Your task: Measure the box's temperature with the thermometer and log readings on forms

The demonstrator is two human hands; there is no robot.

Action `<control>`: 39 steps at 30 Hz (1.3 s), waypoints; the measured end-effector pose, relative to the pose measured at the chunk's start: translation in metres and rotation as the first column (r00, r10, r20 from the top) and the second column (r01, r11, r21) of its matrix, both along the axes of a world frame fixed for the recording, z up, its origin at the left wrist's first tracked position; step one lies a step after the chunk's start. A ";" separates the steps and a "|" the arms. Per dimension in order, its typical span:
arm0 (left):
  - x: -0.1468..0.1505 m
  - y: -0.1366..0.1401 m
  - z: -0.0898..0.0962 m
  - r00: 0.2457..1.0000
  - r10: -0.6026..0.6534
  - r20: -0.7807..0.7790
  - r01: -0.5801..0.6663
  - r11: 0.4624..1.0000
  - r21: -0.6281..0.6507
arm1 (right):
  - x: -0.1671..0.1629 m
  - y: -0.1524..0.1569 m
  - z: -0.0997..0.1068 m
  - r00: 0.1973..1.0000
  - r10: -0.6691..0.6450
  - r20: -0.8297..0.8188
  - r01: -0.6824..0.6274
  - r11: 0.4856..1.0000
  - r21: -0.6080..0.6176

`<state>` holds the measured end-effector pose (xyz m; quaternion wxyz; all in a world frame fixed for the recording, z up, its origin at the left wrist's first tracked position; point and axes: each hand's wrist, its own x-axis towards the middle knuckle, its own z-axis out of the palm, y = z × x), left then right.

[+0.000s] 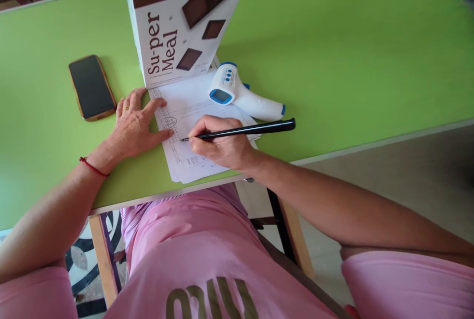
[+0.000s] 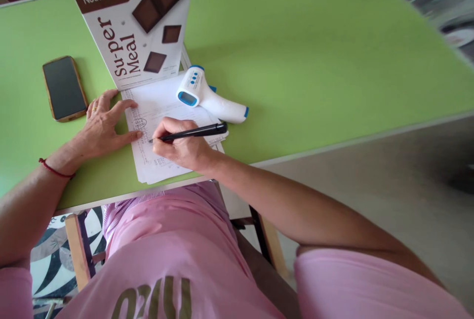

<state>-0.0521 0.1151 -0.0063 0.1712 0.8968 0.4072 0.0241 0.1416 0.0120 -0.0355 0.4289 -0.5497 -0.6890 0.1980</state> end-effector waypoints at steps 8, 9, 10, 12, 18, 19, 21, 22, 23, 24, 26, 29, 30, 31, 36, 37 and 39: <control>-0.001 0.001 -0.003 0.999 -0.008 0.038 0.008 1.000 0.007 | 0.000 -0.001 0.000 1.000 -0.005 -0.020 0.005 1.000 0.006; -0.002 0.001 -0.004 0.999 -0.010 0.050 0.010 1.000 0.010 | 0.000 -0.001 0.000 1.000 -0.004 -0.019 0.004 1.000 -0.007; -0.002 0.001 -0.004 0.998 -0.012 0.063 0.012 1.000 0.013 | 0.000 -0.001 0.000 1.000 -0.004 -0.017 0.004 1.000 -0.020; -0.001 0.001 -0.005 0.997 -0.014 0.076 0.012 1.000 0.016 | 0.000 -0.001 -0.001 1.000 -0.005 -0.014 0.004 1.000 -0.031; -0.001 0.001 -0.003 0.998 -0.008 0.059 0.008 1.000 0.006 | 0.001 0.000 -0.002 1.000 0.021 -0.005 -0.021 1.000 -0.020; -0.001 0.001 -0.003 0.998 -0.012 0.061 0.011 1.000 0.008 | 0.001 0.000 -0.002 1.000 0.022 -0.006 -0.022 1.000 -0.008; -0.001 0.001 -0.003 0.998 -0.018 0.065 0.017 1.000 0.011 | 0.001 0.000 -0.003 1.000 0.022 -0.009 -0.022 1.000 0.017; -0.001 0.001 -0.003 0.998 -0.017 0.063 0.017 1.000 0.012 | 0.001 0.000 -0.003 1.000 0.023 -0.008 -0.023 0.999 0.022; -0.001 0.001 -0.003 0.998 -0.015 0.057 0.014 1.000 0.011 | 0.002 0.000 -0.003 1.000 0.024 -0.005 -0.024 1.000 0.020; -0.001 0.001 -0.003 0.999 -0.011 0.049 0.011 1.000 0.009 | 0.002 0.000 -0.003 1.000 0.023 0.001 -0.023 1.000 0.010; -0.001 0.001 -0.003 0.999 -0.005 0.035 0.005 1.000 0.007 | 0.002 0.000 -0.003 1.000 0.020 0.012 -0.020 1.000 -0.017; -0.001 0.001 -0.003 0.999 -0.006 0.041 0.005 1.000 0.014 | 0.002 0.000 -0.002 1.000 0.024 0.010 -0.024 0.999 -0.025; -0.001 0.001 -0.003 0.999 -0.007 0.042 0.007 1.000 0.016 | 0.002 0.000 -0.002 1.000 0.028 0.004 -0.028 0.999 -0.016; -0.001 0.001 -0.003 0.999 -0.008 0.042 0.008 1.000 0.015 | 0.002 0.000 -0.002 1.000 0.031 0.000 -0.031 0.999 -0.007; -0.001 0.001 -0.005 0.997 -0.006 0.071 0.005 1.000 0.018 | 0.002 0.000 -0.003 1.000 0.029 0.010 -0.029 0.999 -0.025; -0.002 0.001 -0.005 0.997 -0.008 0.078 0.006 1.000 0.020 | 0.002 0.000 -0.003 1.000 0.029 0.012 -0.029 0.999 -0.034; -0.002 0.001 -0.005 0.997 -0.013 0.080 0.011 1.000 0.020 | 0.002 0.000 -0.003 1.000 0.028 0.013 -0.028 0.999 -0.042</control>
